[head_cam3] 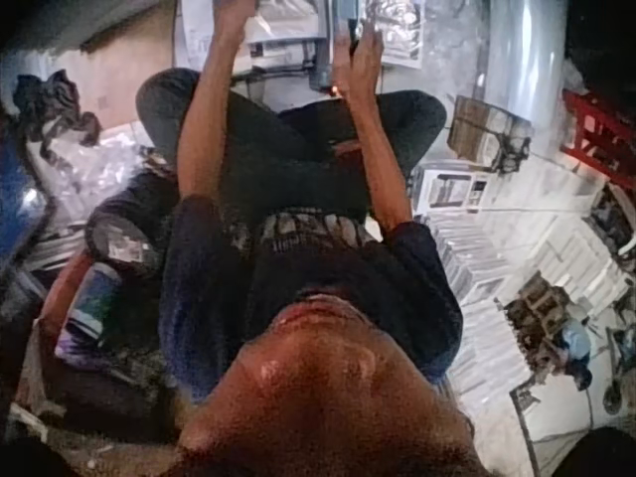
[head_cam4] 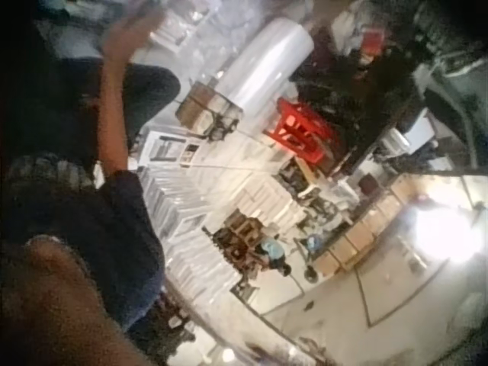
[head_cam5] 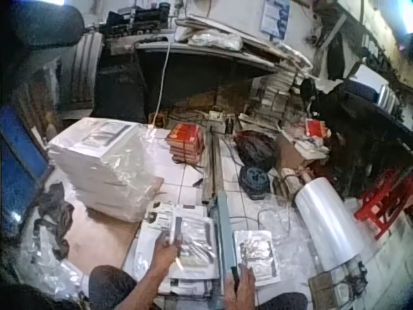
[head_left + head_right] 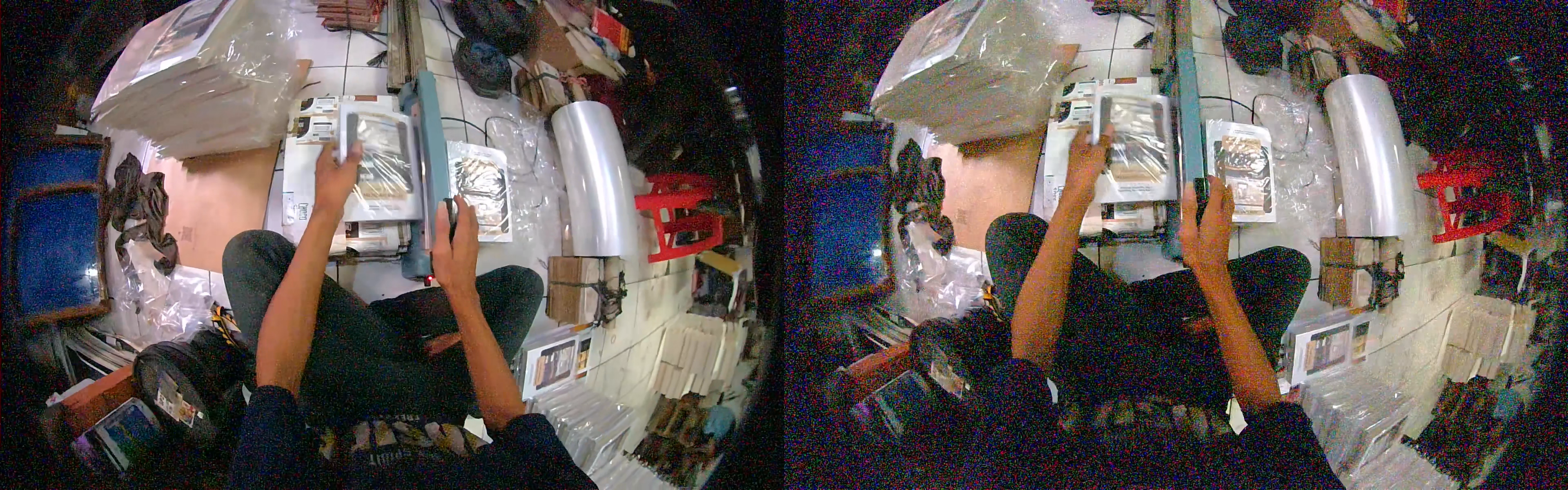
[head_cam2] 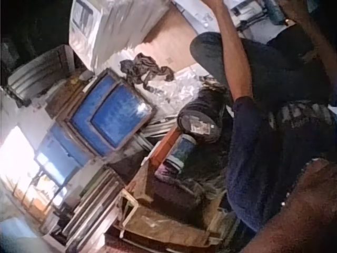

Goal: The person places printed books into individual plastic sleeves and seals the edges using a manual heat sealer before adding them to a stack.

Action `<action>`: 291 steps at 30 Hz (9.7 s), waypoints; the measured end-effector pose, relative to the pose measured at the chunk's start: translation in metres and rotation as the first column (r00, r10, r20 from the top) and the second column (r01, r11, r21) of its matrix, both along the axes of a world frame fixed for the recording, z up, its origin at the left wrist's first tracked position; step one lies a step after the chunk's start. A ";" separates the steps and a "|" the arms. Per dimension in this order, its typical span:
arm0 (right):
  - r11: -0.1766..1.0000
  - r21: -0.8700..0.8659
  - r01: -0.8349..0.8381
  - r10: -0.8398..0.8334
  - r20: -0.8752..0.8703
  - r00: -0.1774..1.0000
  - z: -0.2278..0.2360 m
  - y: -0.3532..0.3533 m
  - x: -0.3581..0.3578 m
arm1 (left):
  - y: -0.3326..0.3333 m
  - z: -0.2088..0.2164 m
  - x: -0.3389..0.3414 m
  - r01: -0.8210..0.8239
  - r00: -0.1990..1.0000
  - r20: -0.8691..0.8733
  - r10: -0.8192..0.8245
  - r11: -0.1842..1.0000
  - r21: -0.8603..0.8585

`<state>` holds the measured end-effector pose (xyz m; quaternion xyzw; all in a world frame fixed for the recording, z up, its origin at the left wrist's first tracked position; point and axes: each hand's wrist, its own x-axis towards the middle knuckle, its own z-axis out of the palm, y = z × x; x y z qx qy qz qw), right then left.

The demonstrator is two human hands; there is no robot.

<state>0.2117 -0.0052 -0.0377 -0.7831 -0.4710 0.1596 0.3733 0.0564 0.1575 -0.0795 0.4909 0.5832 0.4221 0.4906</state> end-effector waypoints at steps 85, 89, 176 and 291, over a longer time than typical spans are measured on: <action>0.675 -0.602 0.426 0.016 0.589 0.808 -0.038 -0.406 0.356 | 0.172 0.157 -0.255 0.647 0.542 -0.833 0.107 0.579 0.496; 0.843 0.003 0.538 -0.509 0.325 0.797 0.004 -0.352 0.311 | 0.117 0.157 -0.242 0.559 0.307 -0.871 0.383 0.668 0.491; 0.984 -0.168 -0.049 0.056 0.035 0.998 -0.003 0.060 0.193 | -0.004 -0.004 -0.013 0.317 0.908 0.358 -0.217 0.915 -0.249; 0.828 0.167 0.535 -0.507 -0.180 0.843 0.123 -0.196 0.058 | -0.271 0.014 0.123 0.784 0.340 0.920 0.193 0.482 -0.391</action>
